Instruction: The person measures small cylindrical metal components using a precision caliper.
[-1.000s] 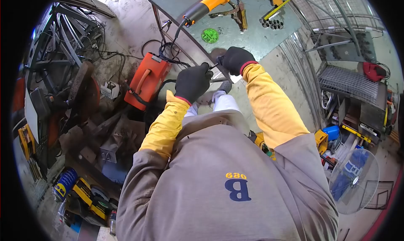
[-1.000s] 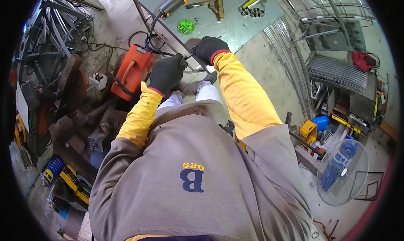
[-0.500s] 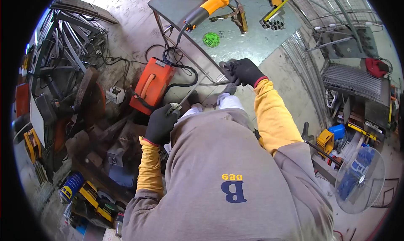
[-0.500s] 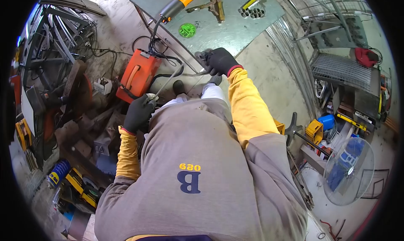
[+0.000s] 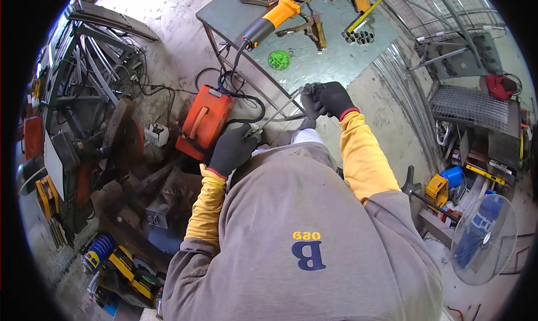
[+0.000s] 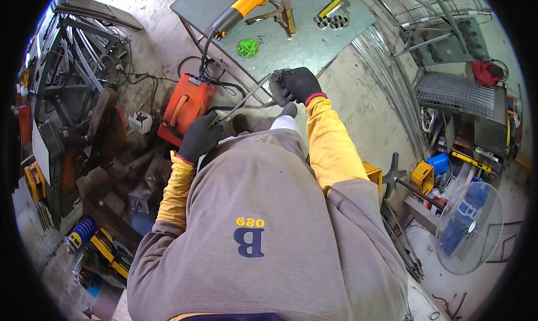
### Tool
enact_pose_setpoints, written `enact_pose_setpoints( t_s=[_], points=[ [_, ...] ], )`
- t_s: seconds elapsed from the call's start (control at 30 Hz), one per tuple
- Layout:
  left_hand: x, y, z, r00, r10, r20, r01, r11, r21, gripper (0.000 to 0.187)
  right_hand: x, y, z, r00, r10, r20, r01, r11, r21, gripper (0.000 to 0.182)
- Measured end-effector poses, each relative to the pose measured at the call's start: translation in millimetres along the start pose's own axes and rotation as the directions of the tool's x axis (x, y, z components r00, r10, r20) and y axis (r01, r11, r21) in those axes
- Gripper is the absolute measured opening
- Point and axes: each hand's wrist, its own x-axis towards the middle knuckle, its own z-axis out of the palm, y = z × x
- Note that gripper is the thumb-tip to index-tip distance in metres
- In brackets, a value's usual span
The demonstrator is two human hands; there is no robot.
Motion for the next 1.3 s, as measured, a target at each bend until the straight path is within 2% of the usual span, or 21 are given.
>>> enact_pose_setpoints(
  t_s=[0.1, 0.2, 0.27, 0.3, 0.33, 0.37, 0.4, 0.5, 0.57, 0.67, 0.77, 0.8, 0.9, 0.97, 1.03, 1.07, 1.1, 1.13, 1.17, 1.2, 1.3],
  points=[
    [12, 8, 2, 0.999, 0.051, 0.004, -0.051, 0.999, -0.015, 0.034, 1, 10, -8, 0.995, 0.066, -0.078, -0.067, 0.998, -0.012, 0.047],
    [20, 5, 2, 0.997, 0.083, 0.005, -0.083, 0.996, 0.035, 0.034, -3, 24, -13, 0.992, 0.020, -0.127, -0.012, 0.998, 0.062, 0.045],
    [20, -2, -1, 0.996, 0.083, 0.010, -0.084, 0.994, 0.068, 0.032, -8, 41, -17, 0.970, -0.062, -0.235, 0.123, 0.958, 0.257, 0.034],
    [18, -5, -4, 1.000, -0.024, 0.010, 0.025, 0.989, -0.146, 0.031, -12, 52, -17, 0.969, -0.057, -0.239, 0.121, 0.957, 0.265, 0.034],
    [16, -9, -6, 0.991, -0.129, 0.033, 0.133, 0.927, -0.351, 0.030, -15, 65, -18, 0.914, -0.170, -0.368, 0.247, 0.953, 0.176, 0.029],
    [13, -8, -10, 0.991, -0.129, 0.037, 0.134, 0.928, -0.348, 0.030, -15, 78, -18, 0.832, -0.282, -0.478, 0.356, 0.932, 0.071, 0.026],
    [9, -5, -14, 0.989, -0.145, -0.004, 0.130, 0.903, -0.409, 0.030, -14, 87, -16, 0.718, -0.378, -0.585, 0.315, 0.925, -0.211, 0.028],
    [10, -14, -14, 0.977, -0.207, -0.056, 0.159, 0.873, -0.461, 0.030, -37, 97, -7, 0.720, -0.385, -0.578, 0.293, 0.923, -0.251, 0.037],
    [16, -12, -13, 0.980, -0.148, -0.133, 0.052, 0.836, -0.546, 0.026, -39, 92, 1, 0.700, -0.413, -0.583, 0.314, 0.911, -0.267, 0.046],
    [29, 6, -14, 0.981, -0.188, -0.056, 0.096, 0.708, -0.700, 0.026, -40, 69, 10, 0.620, -0.620, -0.480, 0.480, 0.784, -0.393, 0.047],
    [55, 29, -7, 0.989, -0.126, -0.073, 0.038, 0.705, -0.708, 0.026, -26, 45, 16, 0.601, -0.684, -0.414, 0.484, 0.723, -0.493, 0.050],
    [69, 28, -3, 0.990, -0.136, -0.029, 0.066, 0.642, -0.764, 0.025, -23, 35, 17, 0.630, -0.665, -0.401, 0.481, 0.740, -0.471, 0.045],
    [106, 38, 13, 0.992, -0.086, -0.094, -0.009, 0.687, -0.726, 0.025, -16, 21, 12, 0.656, -0.697, -0.289, 0.526, 0.697, -0.487, 0.037],
    [127, 57, 23, 0.988, -0.128, -0.082, 0.024, 0.663, -0.748, 0.024, -5, 23, 7, 0.671, -0.705, -0.228, 0.555, 0.682, -0.476, 0.031],
    [152, 69, 33, 0.983, -0.165, -0.085, 0.039, 0.630, -0.776, 0.023, 4, 25, -1, 0.696, -0.687, -0.207, 0.604, 0.717, -0.348, 0.029],
    [160, 70, 41, 0.983, -0.149, -0.108, 0.010, 0.628, -0.778, 0.023, 10, 21, -7, 0.728, -0.659, -0.188, 0.656, 0.749, -0.087, 0.034],
    [167, 70, 50, 0.983, -0.134, -0.126, -0.014, 0.628, -0.778, 0.023, 12, 26, -20, 0.729, -0.661, -0.177, 0.658, 0.748, -0.083, 0.034],
    [172, 69, 57, 0.964, -0.201, -0.174, 0.018, 0.702, -0.712, 0.023, 9, 35, -35, 0.798, -0.602, -0.006, 0.531, 0.700, 0.478, 0.043],
    [174, 68, 61, 0.963, -0.208, -0.171, 0.025, 0.703, -0.711, 0.023, 0, 35, -50, 0.776, -0.603, 0.183, 0.165, 0.475, 0.864, 0.052],
    [174, 63, 61, 0.955, -0.211, -0.209, 0.005, 0.716, -0.698, 0.023, -1, 41, -61, 0.711, -0.673, 0.205, 0.154, 0.433, 0.888, 0.061],
    [175, 71, 66, 0.927, -0.254, -0.277, 0.004, 0.743, -0.669, 0.023, -6, 39, -87, 0.617, -0.768, 0.170, 0.150, 0.327, 0.933, 0.059]
  ],
)
